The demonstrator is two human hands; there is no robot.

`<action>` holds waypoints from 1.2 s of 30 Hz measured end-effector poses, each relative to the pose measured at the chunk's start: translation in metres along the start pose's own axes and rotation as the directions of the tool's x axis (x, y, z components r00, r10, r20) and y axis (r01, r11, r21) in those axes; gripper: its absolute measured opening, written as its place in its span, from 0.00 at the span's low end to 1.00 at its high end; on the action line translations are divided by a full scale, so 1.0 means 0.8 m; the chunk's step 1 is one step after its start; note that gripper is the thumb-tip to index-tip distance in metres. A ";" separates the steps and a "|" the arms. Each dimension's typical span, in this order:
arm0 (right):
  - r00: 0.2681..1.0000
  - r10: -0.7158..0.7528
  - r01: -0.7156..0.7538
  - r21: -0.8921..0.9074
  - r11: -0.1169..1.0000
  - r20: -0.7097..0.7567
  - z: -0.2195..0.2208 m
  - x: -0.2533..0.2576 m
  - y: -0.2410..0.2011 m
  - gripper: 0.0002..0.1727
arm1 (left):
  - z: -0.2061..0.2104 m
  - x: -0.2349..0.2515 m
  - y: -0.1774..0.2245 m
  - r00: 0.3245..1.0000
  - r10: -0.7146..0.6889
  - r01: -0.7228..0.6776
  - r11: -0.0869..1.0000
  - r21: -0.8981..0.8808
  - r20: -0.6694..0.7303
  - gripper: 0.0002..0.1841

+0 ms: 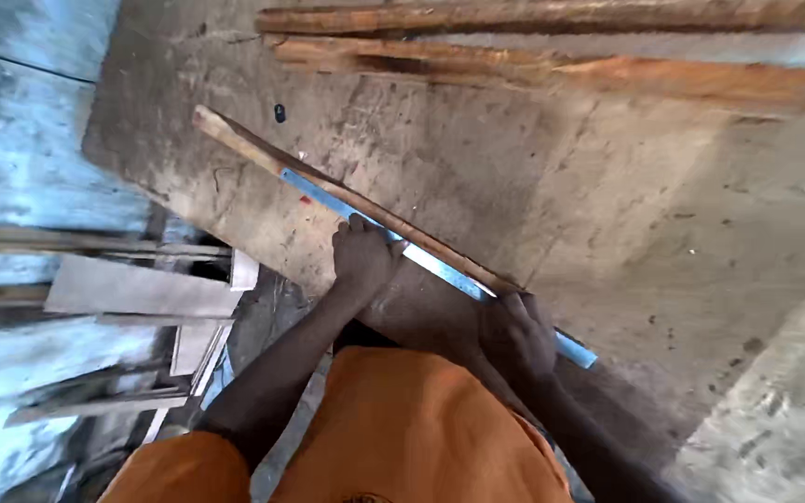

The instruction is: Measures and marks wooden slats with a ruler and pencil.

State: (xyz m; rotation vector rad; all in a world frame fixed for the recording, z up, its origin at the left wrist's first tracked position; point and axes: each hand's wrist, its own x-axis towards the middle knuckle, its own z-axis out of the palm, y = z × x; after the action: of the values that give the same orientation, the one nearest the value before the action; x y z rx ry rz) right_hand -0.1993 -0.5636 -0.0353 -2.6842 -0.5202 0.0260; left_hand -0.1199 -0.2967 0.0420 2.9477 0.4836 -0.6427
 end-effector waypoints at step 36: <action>0.949 -0.066 -0.209 0.772 0.600 0.308 0.037 0.332 -0.152 0.09 | -0.001 0.018 0.051 0.894 -0.275 0.371 0.896 -0.243 0.353 0.66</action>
State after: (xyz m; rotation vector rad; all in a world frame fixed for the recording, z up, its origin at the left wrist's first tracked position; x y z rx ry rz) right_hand 0.0017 -0.3527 0.0007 -1.7858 -0.3557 0.5801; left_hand -0.0945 -0.3310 0.0371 2.4316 0.9600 -0.9492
